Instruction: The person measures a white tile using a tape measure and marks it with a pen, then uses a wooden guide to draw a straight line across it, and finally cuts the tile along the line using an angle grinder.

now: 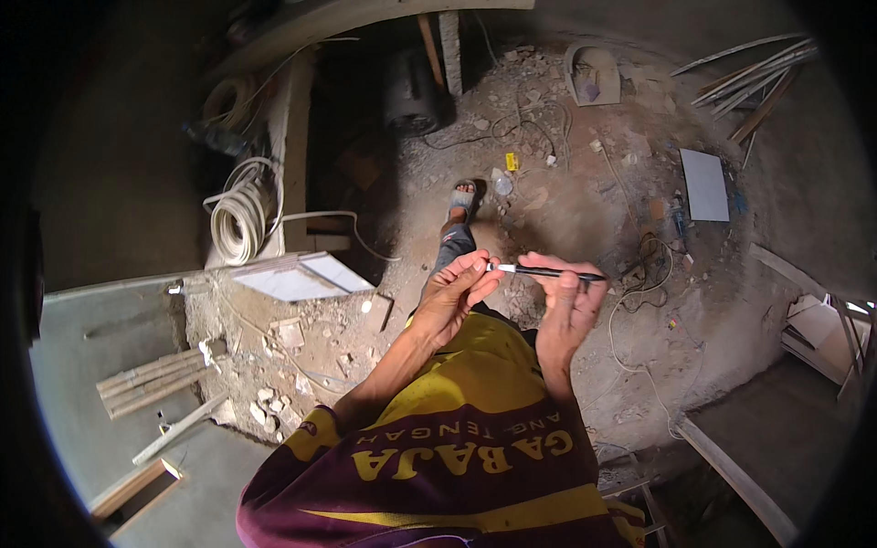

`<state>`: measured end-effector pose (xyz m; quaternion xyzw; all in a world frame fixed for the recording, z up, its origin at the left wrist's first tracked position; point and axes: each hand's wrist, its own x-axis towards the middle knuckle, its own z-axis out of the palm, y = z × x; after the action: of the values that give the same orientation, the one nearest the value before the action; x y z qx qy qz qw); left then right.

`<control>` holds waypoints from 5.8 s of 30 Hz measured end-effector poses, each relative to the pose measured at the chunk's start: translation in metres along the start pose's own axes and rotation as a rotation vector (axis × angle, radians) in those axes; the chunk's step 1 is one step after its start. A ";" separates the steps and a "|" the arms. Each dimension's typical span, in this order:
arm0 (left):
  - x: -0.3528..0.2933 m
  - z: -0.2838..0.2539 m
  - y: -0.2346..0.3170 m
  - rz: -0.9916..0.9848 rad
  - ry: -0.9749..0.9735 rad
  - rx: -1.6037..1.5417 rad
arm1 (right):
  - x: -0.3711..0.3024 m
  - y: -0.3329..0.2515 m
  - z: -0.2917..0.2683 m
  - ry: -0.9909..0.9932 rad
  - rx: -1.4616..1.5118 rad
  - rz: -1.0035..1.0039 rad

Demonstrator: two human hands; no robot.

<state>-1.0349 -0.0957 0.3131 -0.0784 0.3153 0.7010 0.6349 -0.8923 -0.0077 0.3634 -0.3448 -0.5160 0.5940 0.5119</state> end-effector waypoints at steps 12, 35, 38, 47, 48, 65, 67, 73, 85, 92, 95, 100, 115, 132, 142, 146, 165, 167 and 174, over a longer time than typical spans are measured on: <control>0.343 0.069 0.180 -0.110 0.063 0.039 | 0.344 0.132 0.120 0.220 0.074 0.146; 0.851 0.028 0.632 1.185 1.188 2.138 | 0.491 0.223 0.012 0.572 -0.251 0.483; 0.940 0.055 0.688 0.650 1.559 2.001 | 0.329 0.285 -0.123 0.773 -0.410 0.399; 0.891 0.085 0.614 0.990 1.474 1.898 | -0.104 0.223 -0.100 1.315 -0.706 1.146; 0.877 0.118 0.591 1.191 1.258 1.784 | -0.113 0.234 -0.086 1.240 -0.785 1.271; 0.734 0.414 -0.264 -0.526 -0.234 0.679 | 0.379 0.073 -0.694 0.946 -0.585 0.400; 0.720 0.480 -0.331 -0.554 -0.378 0.914 | 0.432 0.047 -0.710 0.852 -0.558 0.450; 0.733 0.587 -0.461 -0.436 -0.990 1.406 | 0.577 0.007 -0.737 0.440 -0.432 0.546; 0.934 0.750 -0.653 -0.443 -1.167 1.717 | 0.787 0.005 -0.980 0.280 -0.161 0.880; 1.012 0.852 -0.738 -0.515 -1.038 1.861 | 0.863 -0.027 -1.143 0.487 -0.370 0.839; 1.050 0.869 -0.775 -0.488 -0.889 1.795 | 0.907 -0.054 -1.231 0.462 -0.399 0.854; 1.099 0.875 -0.846 -0.281 -0.529 1.821 | 0.999 -0.043 -1.419 0.319 -0.469 0.805; 1.154 0.988 -1.064 -0.028 0.113 1.913 | 1.198 0.049 -1.702 -0.153 -0.474 0.829; 1.171 0.868 -1.086 -0.009 0.277 1.827 | 1.199 0.149 -1.677 -0.309 -0.537 0.838; 1.341 0.683 -1.122 0.000 0.271 1.855 | 1.261 0.398 -1.696 -0.426 -0.655 0.761; 1.453 0.580 -1.151 0.085 0.264 1.848 | 1.297 0.553 -1.733 -0.393 -0.749 0.708; 1.757 0.356 -1.110 0.136 0.306 1.993 | 1.439 0.898 -1.799 -0.129 -0.806 0.473; 1.764 0.355 -1.109 0.104 0.331 2.077 | 1.443 0.904 -1.804 -0.138 -0.837 0.479; 1.759 0.371 -1.121 0.171 0.328 2.106 | 1.436 0.924 -1.806 -0.090 -0.804 0.328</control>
<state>-0.1930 1.5781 -0.6755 0.4382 0.8479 0.0987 0.2816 0.2264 1.8988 -0.7740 -0.5678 -0.6665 0.4338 0.2128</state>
